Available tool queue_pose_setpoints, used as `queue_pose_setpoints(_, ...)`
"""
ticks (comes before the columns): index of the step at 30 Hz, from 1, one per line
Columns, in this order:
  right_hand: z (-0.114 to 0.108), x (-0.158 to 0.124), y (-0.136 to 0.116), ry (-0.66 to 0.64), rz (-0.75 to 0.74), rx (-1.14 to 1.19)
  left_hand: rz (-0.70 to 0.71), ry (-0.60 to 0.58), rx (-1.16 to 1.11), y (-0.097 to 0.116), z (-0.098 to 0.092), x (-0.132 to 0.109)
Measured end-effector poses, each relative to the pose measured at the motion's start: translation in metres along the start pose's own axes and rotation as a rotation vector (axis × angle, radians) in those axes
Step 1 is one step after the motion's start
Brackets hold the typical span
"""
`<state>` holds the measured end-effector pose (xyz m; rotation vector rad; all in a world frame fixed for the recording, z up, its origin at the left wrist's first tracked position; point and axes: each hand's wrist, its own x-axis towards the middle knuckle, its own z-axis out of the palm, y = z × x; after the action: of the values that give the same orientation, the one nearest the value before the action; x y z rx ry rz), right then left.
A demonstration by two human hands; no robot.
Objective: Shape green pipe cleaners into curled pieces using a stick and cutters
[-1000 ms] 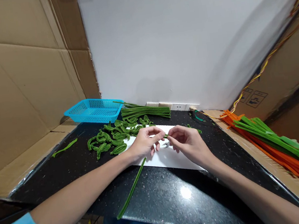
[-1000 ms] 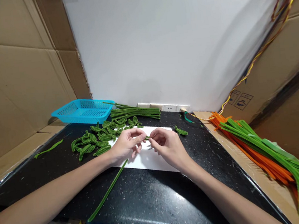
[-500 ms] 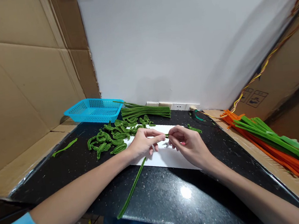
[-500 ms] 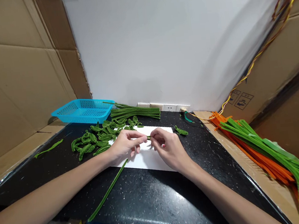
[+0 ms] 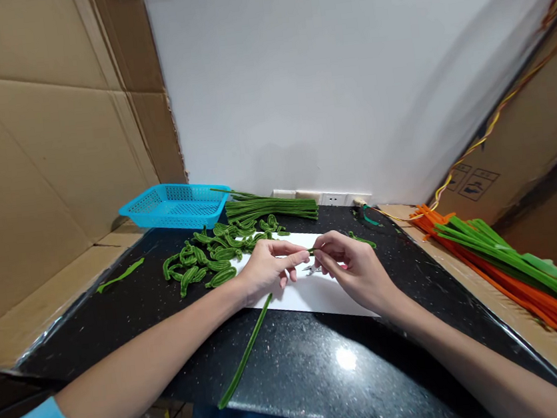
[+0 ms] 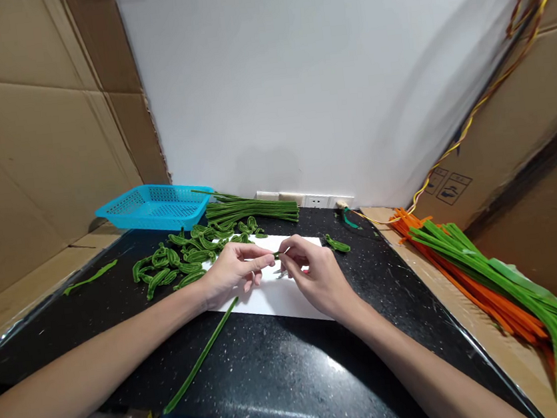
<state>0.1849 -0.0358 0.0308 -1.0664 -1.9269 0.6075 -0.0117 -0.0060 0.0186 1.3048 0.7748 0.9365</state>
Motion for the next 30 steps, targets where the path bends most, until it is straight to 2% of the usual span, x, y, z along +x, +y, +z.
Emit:
queue_pose_setpoints(4,0.001,0.0,0.003,0.049,0.028,-0.108,0.014,0.021,-0.016,-0.001,0.001,0.001)
queue_pose_setpoints(9,0.0,-0.001,0.002,0.017,0.017,-0.228,0.018,0.01,0.021,-0.002,0.0,0.001)
queue_pose_setpoints(23,0.001,0.0,0.002,-0.014,0.014,-0.233,0.04,-0.032,0.147,-0.016,-0.006,0.004)
queue_pose_setpoints(30,0.005,-0.003,0.001,0.037,0.016,-0.173,0.062,0.032,0.131,-0.006,-0.001,0.002)
